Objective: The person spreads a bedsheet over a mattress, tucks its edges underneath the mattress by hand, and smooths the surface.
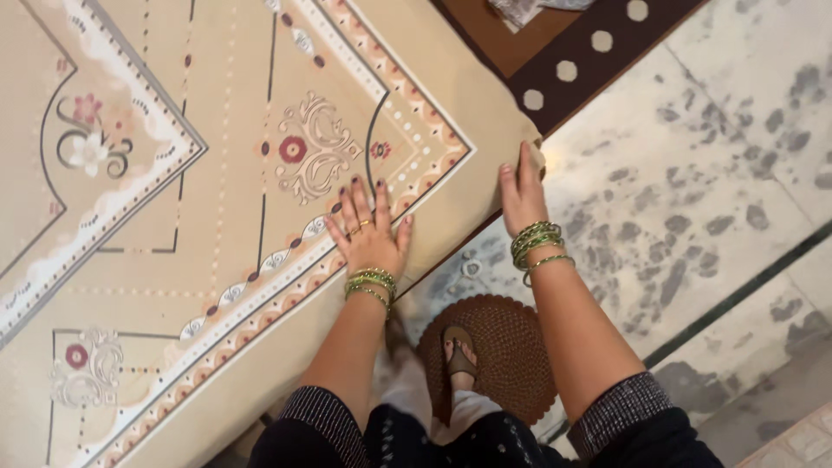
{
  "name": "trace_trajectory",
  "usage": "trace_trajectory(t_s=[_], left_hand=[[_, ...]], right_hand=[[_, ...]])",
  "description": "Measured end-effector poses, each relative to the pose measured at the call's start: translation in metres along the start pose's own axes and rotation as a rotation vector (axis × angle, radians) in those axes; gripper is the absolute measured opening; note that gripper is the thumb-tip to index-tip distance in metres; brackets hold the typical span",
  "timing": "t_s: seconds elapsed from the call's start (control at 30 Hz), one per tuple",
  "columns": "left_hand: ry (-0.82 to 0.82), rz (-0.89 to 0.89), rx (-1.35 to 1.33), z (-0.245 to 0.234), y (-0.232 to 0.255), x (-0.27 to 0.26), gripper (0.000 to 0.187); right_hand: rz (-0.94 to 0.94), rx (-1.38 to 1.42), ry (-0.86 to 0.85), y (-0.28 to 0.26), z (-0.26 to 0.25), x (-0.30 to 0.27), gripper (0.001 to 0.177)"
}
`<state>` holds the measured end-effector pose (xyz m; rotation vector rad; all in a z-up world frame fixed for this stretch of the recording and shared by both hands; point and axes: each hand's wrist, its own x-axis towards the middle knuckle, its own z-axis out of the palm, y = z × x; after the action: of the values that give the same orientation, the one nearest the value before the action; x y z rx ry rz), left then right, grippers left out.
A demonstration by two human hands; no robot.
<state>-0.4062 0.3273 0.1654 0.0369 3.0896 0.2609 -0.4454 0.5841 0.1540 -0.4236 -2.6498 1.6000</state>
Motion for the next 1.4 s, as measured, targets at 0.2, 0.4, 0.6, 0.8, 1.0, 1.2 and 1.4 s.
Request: trace_trajectory(t_s=[0.2, 0.4, 0.6, 0.8, 1.0, 1.2, 1.4], left_hand=[[0.006, 0.058, 0.086, 0.0, -0.001, 0.003, 0.074], [-0.135, 0.551, 0.01, -0.023, 0.008, 0.092, 0.065], [-0.168, 0.84, 0.016, -0.035, 0.038, 0.208, 0.062], [-0.196, 1.025, -0.047, -0.03, 0.063, 0.257, 0.058], [-0.477, 0.974, 0.024, -0.04, 0.093, 0.295, 0.042], [-0.28, 1.156, -0.099, -0.044, 0.089, 0.296, 0.045], [-0.633, 0.947, 0.141, -0.064, 0.119, 0.31, 0.052]], right_hand=[[-0.194, -0.151, 0.072, -0.013, -0.043, 0.01, 0.05], [-0.426, -0.393, -0.056, -0.049, -0.012, 0.03, 0.07], [0.002, -0.261, -0.034, -0.053, 0.0, 0.047, 0.082], [0.003, -0.293, -0.004, -0.059, -0.001, 0.048, 0.085], [0.253, -0.282, -0.06, -0.073, -0.012, 0.076, 0.082], [0.556, -0.214, -0.249, -0.079, -0.019, 0.097, 0.073], [0.258, -0.179, 0.073, -0.073, -0.001, 0.078, 0.067]])
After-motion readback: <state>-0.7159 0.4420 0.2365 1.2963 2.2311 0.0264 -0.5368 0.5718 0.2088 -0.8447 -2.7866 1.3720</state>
